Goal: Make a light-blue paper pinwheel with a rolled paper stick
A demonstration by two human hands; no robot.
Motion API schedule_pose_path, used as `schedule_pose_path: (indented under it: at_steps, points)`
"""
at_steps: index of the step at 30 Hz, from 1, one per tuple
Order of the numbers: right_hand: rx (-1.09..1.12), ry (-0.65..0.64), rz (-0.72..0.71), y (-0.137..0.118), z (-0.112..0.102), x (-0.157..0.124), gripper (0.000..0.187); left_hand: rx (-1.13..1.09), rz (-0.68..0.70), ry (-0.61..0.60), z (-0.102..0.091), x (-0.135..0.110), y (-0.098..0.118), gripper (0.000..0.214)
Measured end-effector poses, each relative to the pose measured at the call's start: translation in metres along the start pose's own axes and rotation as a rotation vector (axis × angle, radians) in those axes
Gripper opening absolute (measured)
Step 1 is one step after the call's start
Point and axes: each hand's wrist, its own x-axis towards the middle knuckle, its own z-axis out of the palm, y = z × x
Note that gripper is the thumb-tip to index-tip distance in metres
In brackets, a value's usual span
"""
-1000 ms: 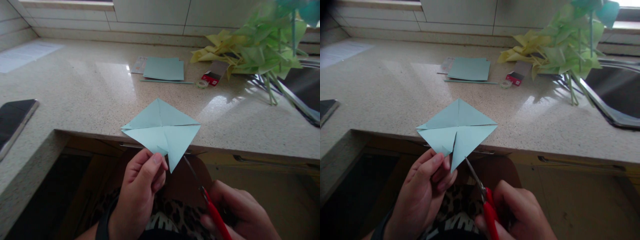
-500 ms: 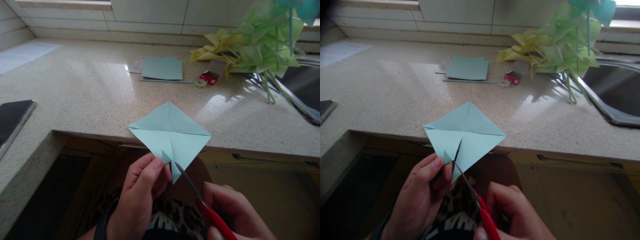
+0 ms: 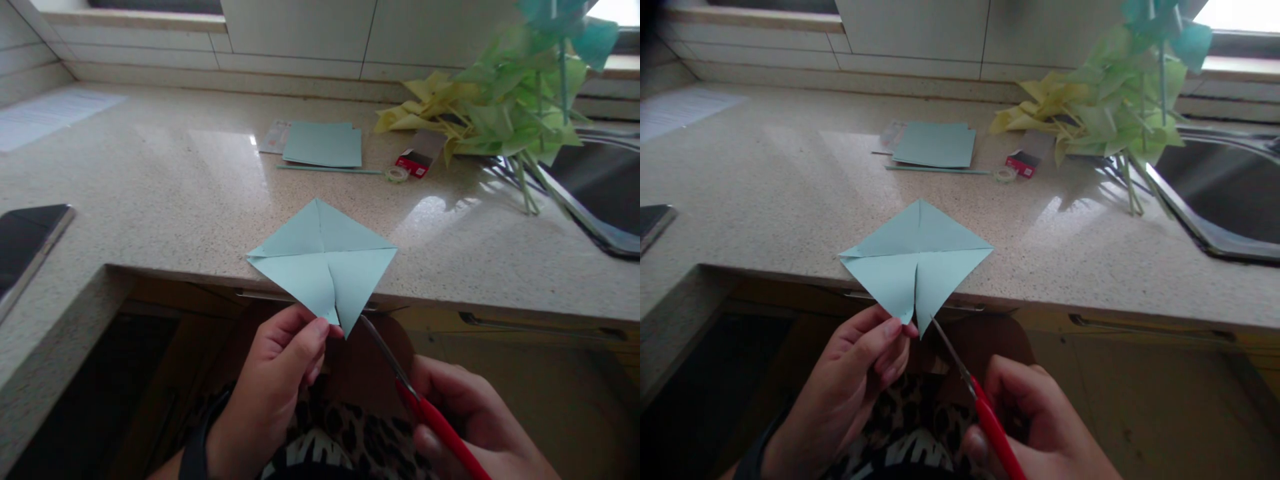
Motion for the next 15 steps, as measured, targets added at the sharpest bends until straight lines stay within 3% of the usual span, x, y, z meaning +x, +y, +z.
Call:
schedule_pose_path:
  at_steps: [3,8,15]
  points:
    - [-0.050,0.046,-0.035,-0.001,-0.002,0.006,0.035,0.039,0.002,0.023,-0.001,0.001,-0.002,0.022]
    - [0.044,-0.089,0.002,-0.008,-0.002,0.017,0.040,0.193,0.034,0.041,-0.006,0.003,-0.003,0.018]
    - [0.069,-0.069,0.010,-0.015,-0.003,0.020,0.042,0.431,0.123,-0.030,-0.006,0.004,0.014,0.017]
